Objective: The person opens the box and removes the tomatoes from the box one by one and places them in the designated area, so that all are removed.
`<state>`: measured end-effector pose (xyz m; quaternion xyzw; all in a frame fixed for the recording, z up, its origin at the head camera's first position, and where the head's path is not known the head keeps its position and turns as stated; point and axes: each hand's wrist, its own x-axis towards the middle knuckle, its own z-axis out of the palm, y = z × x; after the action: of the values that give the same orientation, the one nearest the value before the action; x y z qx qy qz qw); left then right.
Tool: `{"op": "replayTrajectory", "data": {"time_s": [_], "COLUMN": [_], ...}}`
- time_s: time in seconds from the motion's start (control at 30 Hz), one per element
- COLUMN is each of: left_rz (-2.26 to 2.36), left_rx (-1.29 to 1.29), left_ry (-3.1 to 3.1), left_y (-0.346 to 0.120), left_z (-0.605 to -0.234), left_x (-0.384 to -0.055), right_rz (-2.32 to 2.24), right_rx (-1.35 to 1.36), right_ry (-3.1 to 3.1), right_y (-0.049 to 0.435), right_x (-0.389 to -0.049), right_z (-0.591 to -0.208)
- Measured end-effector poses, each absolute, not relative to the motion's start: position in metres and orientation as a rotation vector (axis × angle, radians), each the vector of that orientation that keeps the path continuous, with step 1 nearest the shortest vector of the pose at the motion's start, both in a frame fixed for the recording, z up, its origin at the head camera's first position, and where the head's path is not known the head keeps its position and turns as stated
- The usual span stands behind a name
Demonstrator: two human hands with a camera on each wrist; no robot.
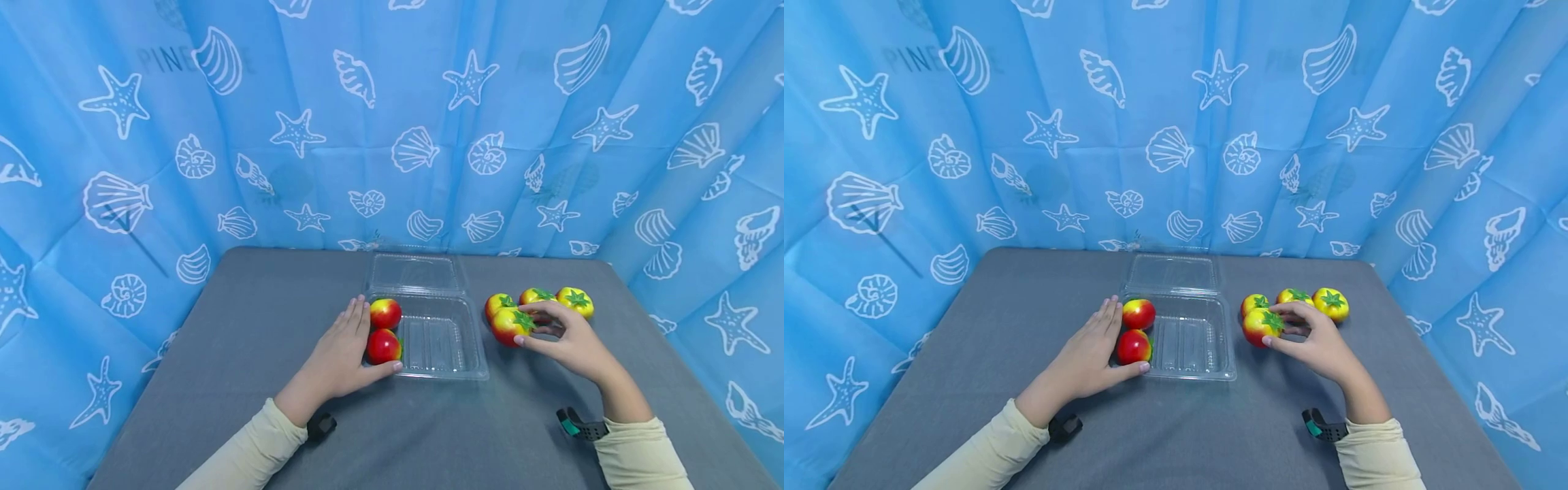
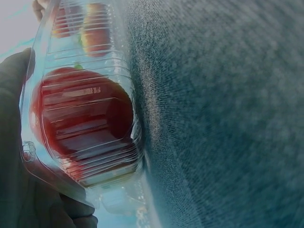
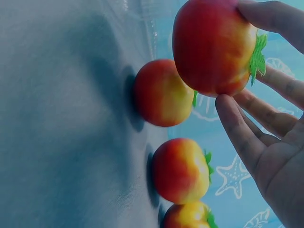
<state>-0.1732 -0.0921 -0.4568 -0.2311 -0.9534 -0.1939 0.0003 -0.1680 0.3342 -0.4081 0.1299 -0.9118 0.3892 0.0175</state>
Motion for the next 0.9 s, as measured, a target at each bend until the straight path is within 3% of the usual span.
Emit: {"op": "replayTrajectory", "data": {"time_s": [0.9], "left_rz": [-0.608], "left_rx": [-0.730], "left_ry": [-3.007], "left_y": [-0.092], "left_z": [-0.456], "left_x": [-0.173], "right_rz": [1.207], "right_rx": [0.530], "right_ry": [-2.888], "right_y": [0.349], "right_x": [-0.170], "right_z": [-0.430]}}
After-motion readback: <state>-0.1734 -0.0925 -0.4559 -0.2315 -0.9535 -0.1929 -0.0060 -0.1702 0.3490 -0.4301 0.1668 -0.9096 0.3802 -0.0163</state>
